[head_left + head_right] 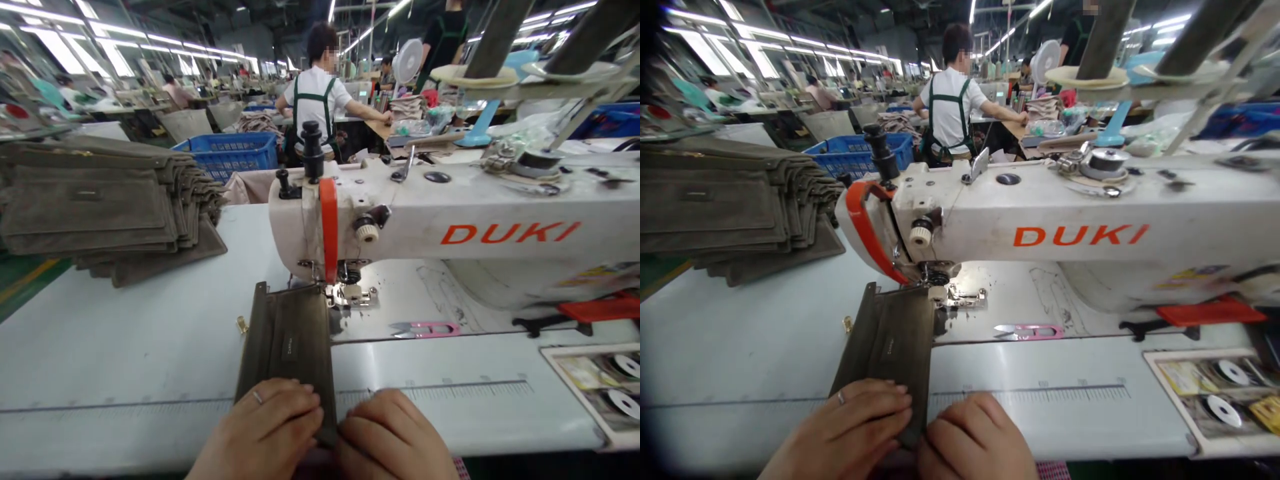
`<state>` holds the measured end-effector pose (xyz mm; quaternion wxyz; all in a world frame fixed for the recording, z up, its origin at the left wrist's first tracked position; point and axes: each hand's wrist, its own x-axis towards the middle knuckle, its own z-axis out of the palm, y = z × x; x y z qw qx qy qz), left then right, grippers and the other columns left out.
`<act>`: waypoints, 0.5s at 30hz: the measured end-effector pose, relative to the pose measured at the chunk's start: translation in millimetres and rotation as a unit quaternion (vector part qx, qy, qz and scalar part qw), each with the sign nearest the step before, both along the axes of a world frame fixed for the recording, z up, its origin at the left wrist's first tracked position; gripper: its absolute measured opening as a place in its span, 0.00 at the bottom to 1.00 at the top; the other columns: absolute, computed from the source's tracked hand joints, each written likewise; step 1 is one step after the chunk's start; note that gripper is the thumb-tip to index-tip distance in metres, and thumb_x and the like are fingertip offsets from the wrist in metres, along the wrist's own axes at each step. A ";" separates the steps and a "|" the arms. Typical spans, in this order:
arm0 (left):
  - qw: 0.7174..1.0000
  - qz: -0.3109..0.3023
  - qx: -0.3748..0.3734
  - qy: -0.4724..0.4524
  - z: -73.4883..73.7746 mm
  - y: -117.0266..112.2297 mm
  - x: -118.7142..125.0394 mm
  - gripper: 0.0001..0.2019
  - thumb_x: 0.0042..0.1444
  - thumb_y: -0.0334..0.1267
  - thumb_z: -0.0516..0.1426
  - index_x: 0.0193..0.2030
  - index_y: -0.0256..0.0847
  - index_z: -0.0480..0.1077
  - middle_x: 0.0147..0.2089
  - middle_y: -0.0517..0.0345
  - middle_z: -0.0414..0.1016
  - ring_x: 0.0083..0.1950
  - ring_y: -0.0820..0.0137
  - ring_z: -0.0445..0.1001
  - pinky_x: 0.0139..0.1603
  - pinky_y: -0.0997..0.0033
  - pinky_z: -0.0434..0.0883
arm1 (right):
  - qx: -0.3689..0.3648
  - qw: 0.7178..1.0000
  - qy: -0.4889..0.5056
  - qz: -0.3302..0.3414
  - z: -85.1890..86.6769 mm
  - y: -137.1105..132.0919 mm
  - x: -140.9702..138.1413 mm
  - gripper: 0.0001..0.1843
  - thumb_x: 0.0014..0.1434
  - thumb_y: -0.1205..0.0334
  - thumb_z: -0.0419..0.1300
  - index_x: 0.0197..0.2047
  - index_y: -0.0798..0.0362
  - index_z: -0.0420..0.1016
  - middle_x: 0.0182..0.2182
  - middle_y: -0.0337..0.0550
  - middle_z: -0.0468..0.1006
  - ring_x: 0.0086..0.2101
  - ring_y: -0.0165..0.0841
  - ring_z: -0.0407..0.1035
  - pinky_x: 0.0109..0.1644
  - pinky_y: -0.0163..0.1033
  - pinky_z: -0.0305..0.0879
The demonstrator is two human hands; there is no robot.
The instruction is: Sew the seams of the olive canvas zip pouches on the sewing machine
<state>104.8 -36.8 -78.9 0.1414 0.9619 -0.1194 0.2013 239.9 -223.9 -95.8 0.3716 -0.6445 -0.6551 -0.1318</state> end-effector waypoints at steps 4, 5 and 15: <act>0.996 0.020 -0.084 0.029 1.9 -2.3 -2.9 0.12 0.68 0.31 0.50 0.52 0.41 0.72 0.47 0.55 0.78 0.50 0.70 0.76 0.55 0.72 0.75 | 0.002 1.000 0.005 0.021 -0.7 -6.1 0.6 0.10 0.68 0.70 0.55 0.39 0.55 0.78 0.29 0.38 0.80 0.32 0.31 0.72 0.36 0.38 0.68; 0.994 0.025 -0.097 0.039 2.8 -2.8 -4.2 0.11 0.68 0.31 0.51 0.52 0.41 0.72 0.47 0.55 0.77 0.50 0.69 0.75 0.54 0.71 0.75 | 0.001 1.000 0.011 0.023 -1.1 -7.6 0.6 0.10 0.68 0.70 0.55 0.39 0.55 0.78 0.28 0.39 0.79 0.31 0.31 0.72 0.35 0.38 0.68; 1.000 -0.012 0.004 -0.028 -1.2 -6.6 -2.0 0.13 0.68 0.29 0.49 0.48 0.39 0.74 0.37 0.58 0.77 0.41 0.69 0.75 0.58 0.65 0.72 | 0.002 1.000 -0.010 -0.023 0.7 -1.4 -2.7 0.14 0.67 0.72 0.52 0.35 0.54 0.77 0.24 0.38 0.77 0.28 0.31 0.69 0.31 0.37 0.64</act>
